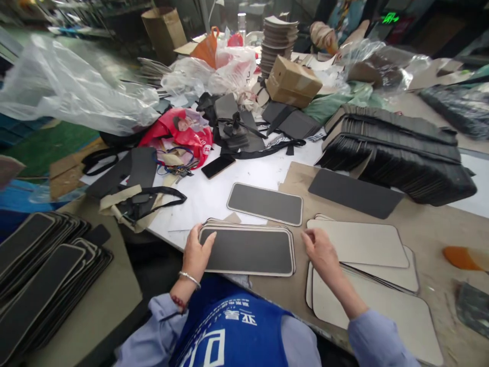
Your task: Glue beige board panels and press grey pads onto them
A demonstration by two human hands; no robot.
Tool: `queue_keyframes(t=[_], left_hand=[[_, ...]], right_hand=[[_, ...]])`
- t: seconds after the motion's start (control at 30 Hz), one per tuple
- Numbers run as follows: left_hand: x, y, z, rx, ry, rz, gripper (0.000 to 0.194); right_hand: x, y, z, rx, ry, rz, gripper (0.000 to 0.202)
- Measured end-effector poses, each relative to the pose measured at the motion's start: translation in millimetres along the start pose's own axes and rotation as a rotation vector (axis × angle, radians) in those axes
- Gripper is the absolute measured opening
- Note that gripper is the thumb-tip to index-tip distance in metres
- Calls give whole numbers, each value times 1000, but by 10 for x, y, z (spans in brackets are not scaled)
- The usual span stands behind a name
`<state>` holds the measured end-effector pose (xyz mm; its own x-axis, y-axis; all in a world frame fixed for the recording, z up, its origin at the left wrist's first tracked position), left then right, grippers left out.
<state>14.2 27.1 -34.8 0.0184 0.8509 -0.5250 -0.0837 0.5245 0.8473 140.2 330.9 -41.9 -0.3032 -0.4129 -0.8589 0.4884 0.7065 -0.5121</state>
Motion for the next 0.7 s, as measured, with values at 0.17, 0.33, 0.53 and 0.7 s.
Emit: queue_keyframes(t=[0.17, 0.33, 0.53, 0.7], left_hand=[[89, -406, 210, -138, 112, -148, 48], [146, -439, 213, -182, 168, 43, 42], [175, -526, 170, -203, 216, 115, 46], [175, -551, 178, -191, 210, 186, 43]], right_hand=[[278, 27, 434, 149, -289, 80, 34], [366, 85, 402, 216, -323, 75, 40], [433, 161, 262, 173, -355, -82, 49], [397, 146, 268, 247, -450, -279, 47]])
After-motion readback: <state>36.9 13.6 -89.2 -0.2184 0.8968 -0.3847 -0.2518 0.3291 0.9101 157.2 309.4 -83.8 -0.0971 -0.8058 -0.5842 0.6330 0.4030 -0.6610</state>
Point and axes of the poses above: each hand's wrist, its own z-axis away from the middle knuckle, its own x-axis out of the palm, y = z × x, the point moved 1 cm from there along -z, towards the middle knuckle, and after that the axes turned 7 degrees about z, right-handed, at the moved point
